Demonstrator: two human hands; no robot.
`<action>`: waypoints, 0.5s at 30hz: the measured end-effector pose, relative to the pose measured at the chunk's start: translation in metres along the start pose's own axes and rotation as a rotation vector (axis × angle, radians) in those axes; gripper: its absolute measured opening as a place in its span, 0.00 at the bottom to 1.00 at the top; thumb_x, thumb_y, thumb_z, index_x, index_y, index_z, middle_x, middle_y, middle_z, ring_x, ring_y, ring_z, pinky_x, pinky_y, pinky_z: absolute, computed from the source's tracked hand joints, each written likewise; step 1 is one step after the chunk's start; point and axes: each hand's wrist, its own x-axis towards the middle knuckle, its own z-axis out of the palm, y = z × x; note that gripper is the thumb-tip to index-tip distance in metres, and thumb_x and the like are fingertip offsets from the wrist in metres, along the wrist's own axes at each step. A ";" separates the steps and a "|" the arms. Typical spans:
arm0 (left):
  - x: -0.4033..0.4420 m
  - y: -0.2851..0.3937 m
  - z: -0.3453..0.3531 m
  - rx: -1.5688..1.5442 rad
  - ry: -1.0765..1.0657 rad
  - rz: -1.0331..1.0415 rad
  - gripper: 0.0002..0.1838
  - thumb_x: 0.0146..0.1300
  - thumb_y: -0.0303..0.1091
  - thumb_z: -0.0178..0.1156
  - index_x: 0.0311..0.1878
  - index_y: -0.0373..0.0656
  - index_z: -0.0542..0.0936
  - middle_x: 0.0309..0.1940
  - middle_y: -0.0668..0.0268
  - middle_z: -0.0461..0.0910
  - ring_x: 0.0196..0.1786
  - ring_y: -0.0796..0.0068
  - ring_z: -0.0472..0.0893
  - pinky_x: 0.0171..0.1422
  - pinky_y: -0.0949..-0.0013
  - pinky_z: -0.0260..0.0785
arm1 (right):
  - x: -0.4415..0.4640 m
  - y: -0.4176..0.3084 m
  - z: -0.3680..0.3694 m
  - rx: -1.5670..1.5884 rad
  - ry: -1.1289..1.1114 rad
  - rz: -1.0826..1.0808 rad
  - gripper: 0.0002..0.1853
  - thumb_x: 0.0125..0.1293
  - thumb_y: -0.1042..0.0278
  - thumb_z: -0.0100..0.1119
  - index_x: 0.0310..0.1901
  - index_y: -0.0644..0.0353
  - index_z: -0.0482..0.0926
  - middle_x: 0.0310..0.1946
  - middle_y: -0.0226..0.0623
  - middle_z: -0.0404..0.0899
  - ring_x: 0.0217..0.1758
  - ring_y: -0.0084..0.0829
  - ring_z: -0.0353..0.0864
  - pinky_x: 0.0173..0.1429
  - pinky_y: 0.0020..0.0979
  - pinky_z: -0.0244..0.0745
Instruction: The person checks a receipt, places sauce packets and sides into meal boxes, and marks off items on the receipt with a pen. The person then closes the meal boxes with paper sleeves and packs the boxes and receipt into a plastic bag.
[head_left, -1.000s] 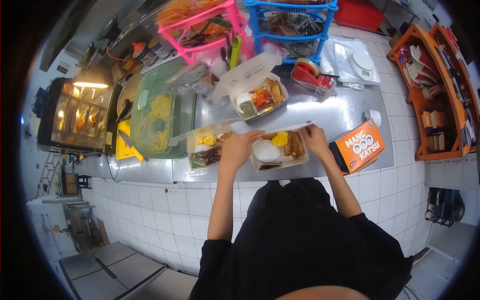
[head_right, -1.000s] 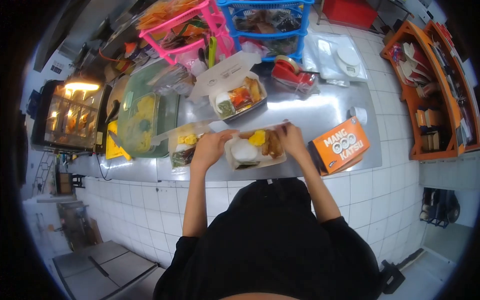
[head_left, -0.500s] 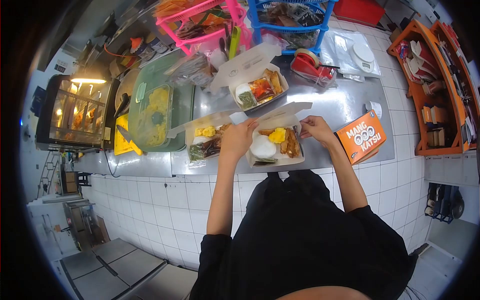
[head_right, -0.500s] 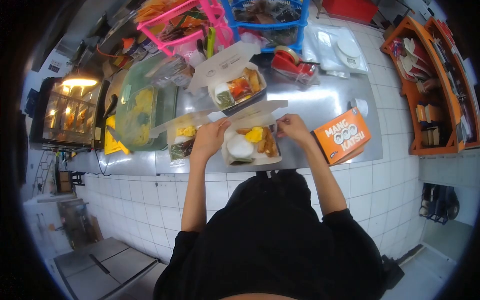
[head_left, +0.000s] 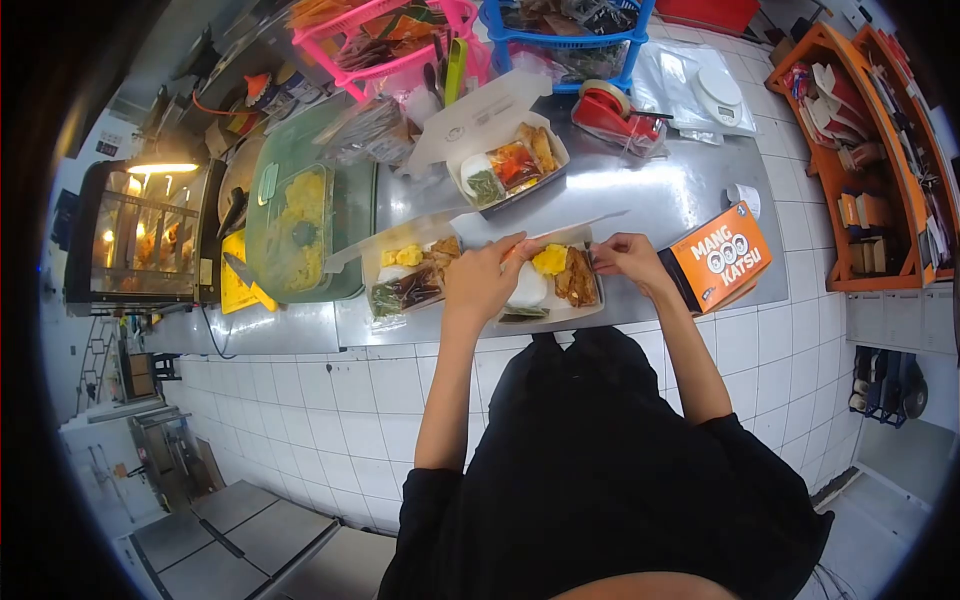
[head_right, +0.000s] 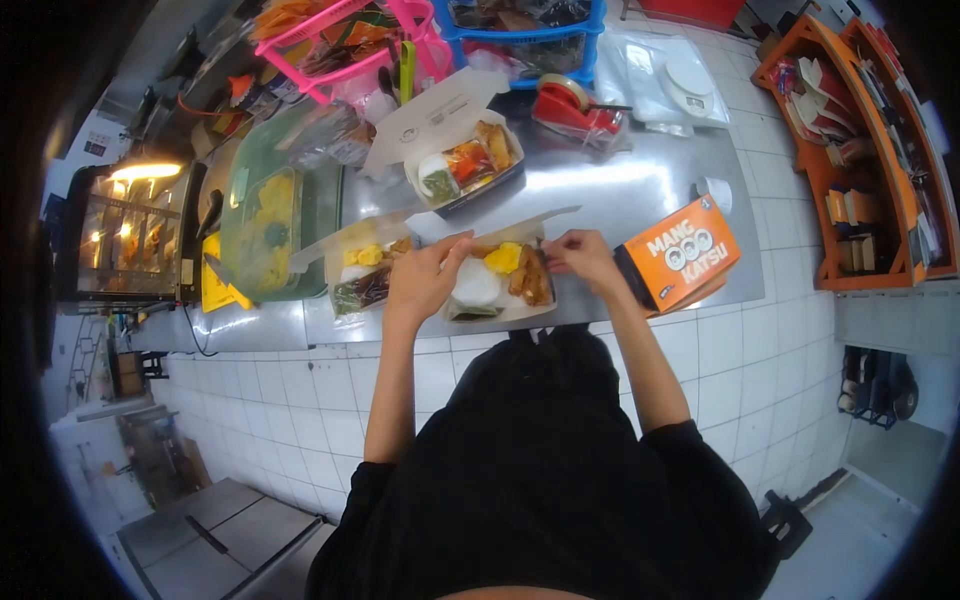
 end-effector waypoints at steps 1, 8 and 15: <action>-0.002 0.003 -0.005 -0.046 -0.054 -0.040 0.24 0.72 0.59 0.49 0.57 0.55 0.84 0.41 0.50 0.85 0.46 0.48 0.83 0.55 0.54 0.74 | 0.001 0.005 -0.002 0.007 -0.025 -0.033 0.20 0.62 0.65 0.73 0.44 0.75 0.80 0.37 0.48 0.84 0.40 0.33 0.87 0.41 0.30 0.85; -0.044 -0.070 0.074 -0.071 0.005 0.092 0.46 0.63 0.47 0.67 0.78 0.46 0.54 0.73 0.32 0.52 0.75 0.27 0.51 0.79 0.50 0.51 | -0.037 0.023 -0.011 -0.565 0.420 -0.427 0.18 0.71 0.74 0.55 0.60 0.71 0.70 0.51 0.57 0.80 0.51 0.50 0.83 0.55 0.38 0.79; -0.041 -0.071 0.105 -0.462 0.138 -0.053 0.52 0.60 0.31 0.71 0.78 0.33 0.46 0.72 0.39 0.62 0.71 0.49 0.70 0.69 0.59 0.68 | -0.056 0.011 0.055 -0.636 0.408 -0.563 0.23 0.74 0.69 0.50 0.66 0.68 0.62 0.61 0.64 0.73 0.62 0.61 0.76 0.63 0.43 0.73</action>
